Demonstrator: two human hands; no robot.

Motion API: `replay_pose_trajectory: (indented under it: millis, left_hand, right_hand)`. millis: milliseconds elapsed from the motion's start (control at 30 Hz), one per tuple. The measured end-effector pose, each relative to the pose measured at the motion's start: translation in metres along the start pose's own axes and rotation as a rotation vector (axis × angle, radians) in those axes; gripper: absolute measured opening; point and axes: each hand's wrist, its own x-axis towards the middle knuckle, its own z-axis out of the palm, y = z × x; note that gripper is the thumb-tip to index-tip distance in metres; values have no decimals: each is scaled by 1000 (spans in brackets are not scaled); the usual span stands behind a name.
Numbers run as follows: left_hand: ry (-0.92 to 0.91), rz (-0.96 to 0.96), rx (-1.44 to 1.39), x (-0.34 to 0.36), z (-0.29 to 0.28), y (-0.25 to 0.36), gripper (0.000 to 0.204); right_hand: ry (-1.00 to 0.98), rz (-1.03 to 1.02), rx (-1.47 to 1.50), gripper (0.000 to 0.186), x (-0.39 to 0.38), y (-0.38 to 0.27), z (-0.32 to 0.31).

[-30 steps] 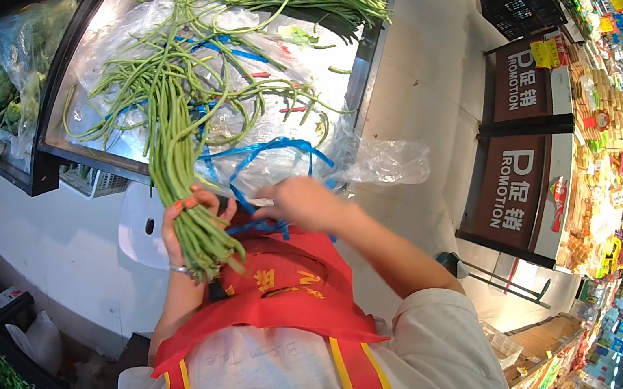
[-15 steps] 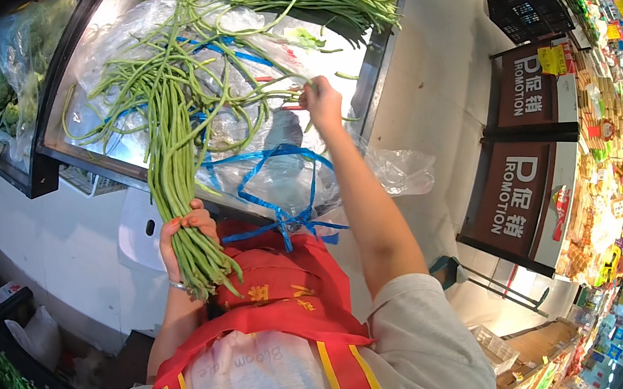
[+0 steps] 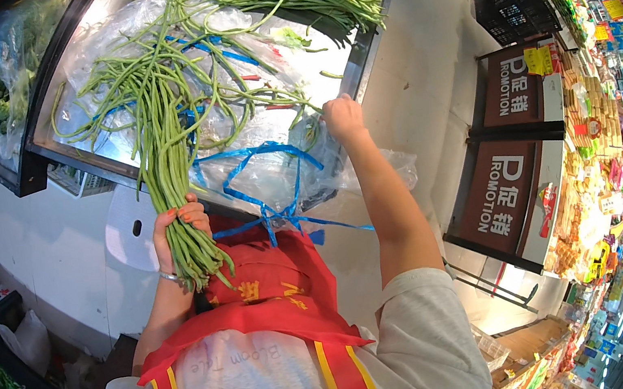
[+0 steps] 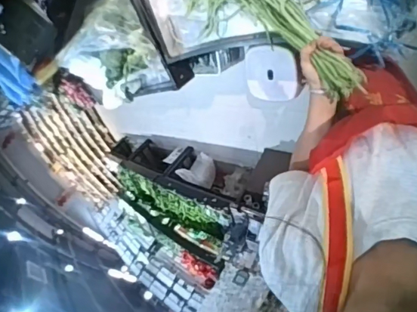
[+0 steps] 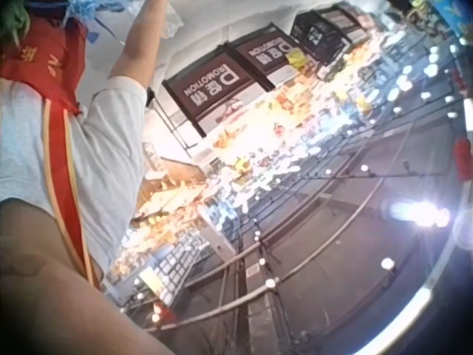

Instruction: The person gathers long green beans from a display, aligns them into bundles, and ties them with blue plastic ties. The person then places the tied bundles into a clear plastic bag.

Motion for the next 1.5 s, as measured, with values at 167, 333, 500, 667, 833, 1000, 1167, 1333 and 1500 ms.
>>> replay_pose_trajectory:
  millis: [167, 333, 500, 667, 833, 1000, 1167, 1333, 1500]
  left_hand:
    - [39, 25, 27, 2, -14, 0, 29]
    - [106, 41, 138, 13, -13, -12, 21]
    - [73, -5, 294, 15, 4, -21, 32]
    - [-7, -46, 395, 15, 4, -23, 28]
    - [-190, -54, 413, 16, 4, -23, 36]
    - [-194, -69, 358, 14, -7, -15, 47]
    - [-179, -88, 443, 12, -9, -13, 39]
    - [71, -86, 194, 11, -16, -6, 24]
    - [50, -8, 183, 7, -6, -11, 22]
  right_hand:
    - [-362, 233, 1226, 30, -20, -24, -77]
    - [-985, 102, 2099, 21, -67, -77, -130]
    - [-1133, 82, 2080, 24, -86, -123, -142]
    - [-1233, -81, 2063, 27, -86, -144, -136]
    - [-1213, -30, 1989, 29, -88, -155, -133]
    - [-1183, 1, 1892, 30, -92, -164, -137]
    - [-1121, -56, 1767, 31, -91, -164, -141]
    - [-493, 55, 1254, 29, -86, -121, -157]
    - [-115, -4, 844, 25, -94, -107, -154]
